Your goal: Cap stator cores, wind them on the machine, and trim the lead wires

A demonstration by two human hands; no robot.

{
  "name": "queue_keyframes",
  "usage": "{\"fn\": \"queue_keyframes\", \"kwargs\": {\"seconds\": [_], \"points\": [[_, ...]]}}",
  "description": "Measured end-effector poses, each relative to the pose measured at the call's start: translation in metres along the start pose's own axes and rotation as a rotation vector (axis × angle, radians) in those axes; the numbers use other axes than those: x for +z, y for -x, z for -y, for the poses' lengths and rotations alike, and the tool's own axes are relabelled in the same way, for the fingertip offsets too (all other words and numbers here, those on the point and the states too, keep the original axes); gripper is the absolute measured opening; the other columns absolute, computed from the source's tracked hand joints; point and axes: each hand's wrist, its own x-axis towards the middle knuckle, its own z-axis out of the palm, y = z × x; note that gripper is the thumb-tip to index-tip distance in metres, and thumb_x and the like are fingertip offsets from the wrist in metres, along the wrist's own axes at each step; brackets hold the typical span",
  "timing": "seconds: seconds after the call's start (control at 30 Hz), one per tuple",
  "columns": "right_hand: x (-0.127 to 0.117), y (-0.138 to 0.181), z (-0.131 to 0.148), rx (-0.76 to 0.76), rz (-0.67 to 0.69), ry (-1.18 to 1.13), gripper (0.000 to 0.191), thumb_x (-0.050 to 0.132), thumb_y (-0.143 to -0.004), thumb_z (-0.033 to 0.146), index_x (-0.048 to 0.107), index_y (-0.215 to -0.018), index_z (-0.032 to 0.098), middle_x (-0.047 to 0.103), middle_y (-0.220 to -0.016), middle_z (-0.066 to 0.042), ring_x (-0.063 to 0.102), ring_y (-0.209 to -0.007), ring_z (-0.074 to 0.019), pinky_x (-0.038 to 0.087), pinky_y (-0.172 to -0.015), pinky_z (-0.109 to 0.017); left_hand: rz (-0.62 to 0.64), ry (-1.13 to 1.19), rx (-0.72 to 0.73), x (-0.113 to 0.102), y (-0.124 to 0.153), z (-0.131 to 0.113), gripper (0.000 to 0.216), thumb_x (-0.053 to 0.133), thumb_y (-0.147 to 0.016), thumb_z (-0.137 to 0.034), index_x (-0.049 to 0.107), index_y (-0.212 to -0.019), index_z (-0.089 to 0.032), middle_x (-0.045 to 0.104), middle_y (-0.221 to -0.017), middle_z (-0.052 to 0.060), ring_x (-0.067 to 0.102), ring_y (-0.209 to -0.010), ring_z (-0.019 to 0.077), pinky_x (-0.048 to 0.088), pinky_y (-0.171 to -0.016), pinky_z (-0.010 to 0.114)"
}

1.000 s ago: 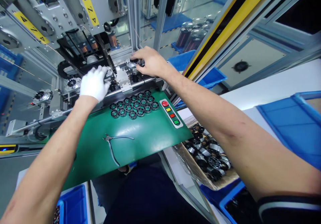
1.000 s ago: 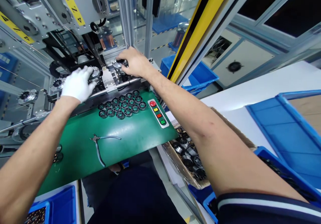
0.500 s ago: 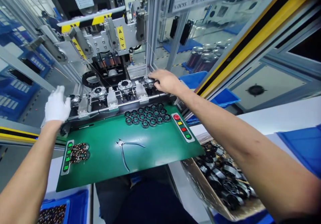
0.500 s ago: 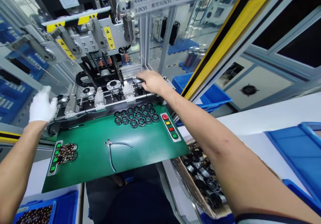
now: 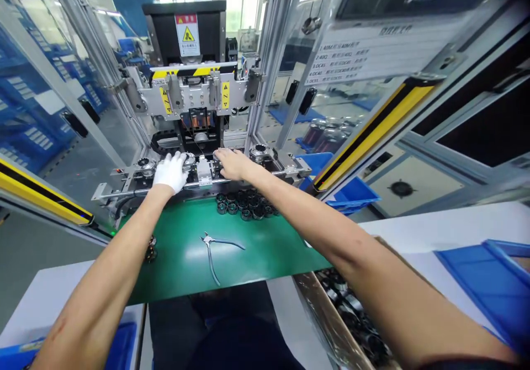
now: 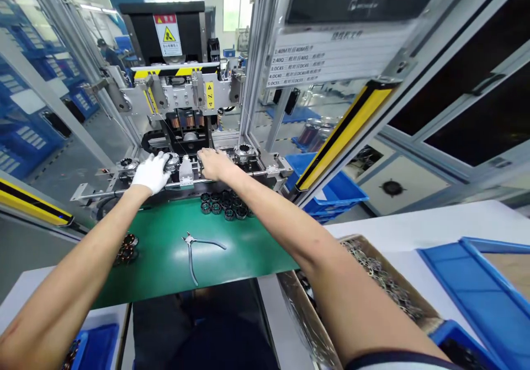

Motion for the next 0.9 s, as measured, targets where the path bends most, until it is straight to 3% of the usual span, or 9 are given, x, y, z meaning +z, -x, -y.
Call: {"fn": "queue_keyframes", "kwargs": {"seconds": [0.07, 0.13, 0.23, 0.33, 0.43, 0.5, 0.6, 0.7, 0.9], "points": [[-0.009, 0.023, -0.007, -0.021, -0.04, -0.028, 0.082, 0.064, -0.093, 0.02, 0.059, -0.173, 0.007, 0.058, -0.181, -0.022, 0.057, -0.17, -0.0376, 0.046, -0.144, -0.059, -0.067, 0.029, -0.008, 0.0, 0.028, -0.005, 0.063, 0.057, -0.107, -0.032, 0.064, -0.168, -0.018, 0.052, -0.186, 0.018, 0.046, -0.175, 0.0432, 0.042, -0.142, 0.06], [-0.022, 0.071, -0.024, -0.016, -0.118, -0.055, 0.082, 0.06, -0.098, 0.022, 0.053, -0.179, 0.014, 0.052, -0.188, -0.014, 0.051, -0.175, -0.0302, 0.041, -0.147, -0.051, -0.167, 0.078, -0.009, 0.005, 0.078, -0.002, 0.06, 0.049, -0.116, -0.038, 0.061, -0.17, -0.017, 0.053, -0.185, 0.019, 0.048, -0.173, 0.0409, 0.041, -0.142, 0.059], [-0.018, 0.184, -0.043, 0.139, -0.267, -0.073, 0.069, 0.054, -0.106, 0.029, 0.058, -0.176, 0.023, 0.066, -0.176, -0.011, 0.066, -0.16, -0.0302, 0.052, -0.138, -0.053, -0.292, 0.225, 0.096, 0.043, 0.186, -0.003, 0.048, 0.054, -0.119, -0.046, 0.072, -0.157, -0.022, 0.082, -0.145, 0.014, 0.075, -0.13, 0.0362, 0.06, -0.117, 0.052], [0.028, 0.302, -0.039, 0.395, -0.416, -0.054, 0.054, 0.049, -0.111, 0.03, 0.069, -0.159, 0.019, 0.081, -0.148, -0.018, 0.079, -0.134, -0.0337, 0.065, -0.117, -0.056, -0.234, 0.295, 0.06, 0.101, 0.284, -0.025, 0.039, 0.061, -0.117, -0.044, 0.079, -0.145, -0.023, 0.081, -0.123, 0.013, 0.076, -0.109, 0.0323, 0.064, -0.094, 0.046], [0.091, 0.378, -0.025, 0.593, -0.509, -0.021, 0.047, 0.054, -0.114, 0.039, 0.071, -0.152, 0.019, 0.082, -0.138, -0.02, 0.078, -0.124, -0.0362, 0.067, -0.107, -0.058, -0.168, 0.287, -0.084, 0.138, 0.325, -0.053, 0.037, 0.069, -0.111, -0.042, 0.084, -0.138, -0.023, 0.08, -0.12, 0.014, 0.074, -0.106, 0.0359, 0.063, -0.091, 0.05], [0.124, 0.398, -0.021, 0.659, -0.566, -0.013, 0.043, 0.05, -0.118, 0.041, 0.073, -0.147, 0.019, 0.081, -0.138, -0.02, 0.077, -0.128, -0.0358, 0.065, -0.112, -0.06, -0.102, 0.313, -0.134, 0.144, 0.319, -0.064, 0.038, 0.074, -0.108, -0.039, 0.083, -0.141, -0.023, 0.08, -0.124, 0.014, 0.074, -0.111, 0.0364, 0.063, -0.096, 0.05], [0.148, 0.401, -0.026, 0.691, -0.625, -0.013, 0.037, 0.065, -0.119, 0.046, 0.075, -0.143, 0.02, 0.078, -0.144, -0.015, 0.075, -0.134, -0.0319, 0.063, -0.119, -0.058, -0.03, 0.332, -0.111, 0.134, 0.277, -0.076, 0.032, 0.08, -0.104, -0.036, 0.085, -0.133, -0.024, 0.082, -0.123, 0.011, 0.074, -0.114, 0.0336, 0.062, -0.101, 0.046], [0.152, 0.397, -0.034, 0.685, -0.666, -0.006, 0.042, 0.078, -0.114, 0.047, 0.075, -0.145, 0.019, 0.076, -0.147, -0.013, 0.076, -0.133, -0.03, 0.065, -0.116, -0.056, -0.006, 0.284, -0.077, 0.121, 0.219, -0.092, 0.019, 0.084, -0.102, -0.043, 0.085, -0.113, -0.027, 0.082, -0.117, 0.008, 0.074, -0.113, 0.0337, 0.059, -0.099, 0.044], [0.156, 0.4, -0.037, 0.648, -0.721, 0.012, 0.043, 0.078, -0.114, 0.045, 0.073, -0.148, 0.019, 0.076, -0.148, -0.013, 0.077, -0.129, -0.0292, 0.068, -0.111, -0.053, 0.043, 0.17, -0.052, 0.121, 0.121, -0.128, 0.025, 0.088, -0.099, -0.043, 0.079, -0.105, -0.02, 0.078, -0.116, 0.01, 0.073, -0.111, 0.0307, 0.056, -0.095, 0.041]]}}
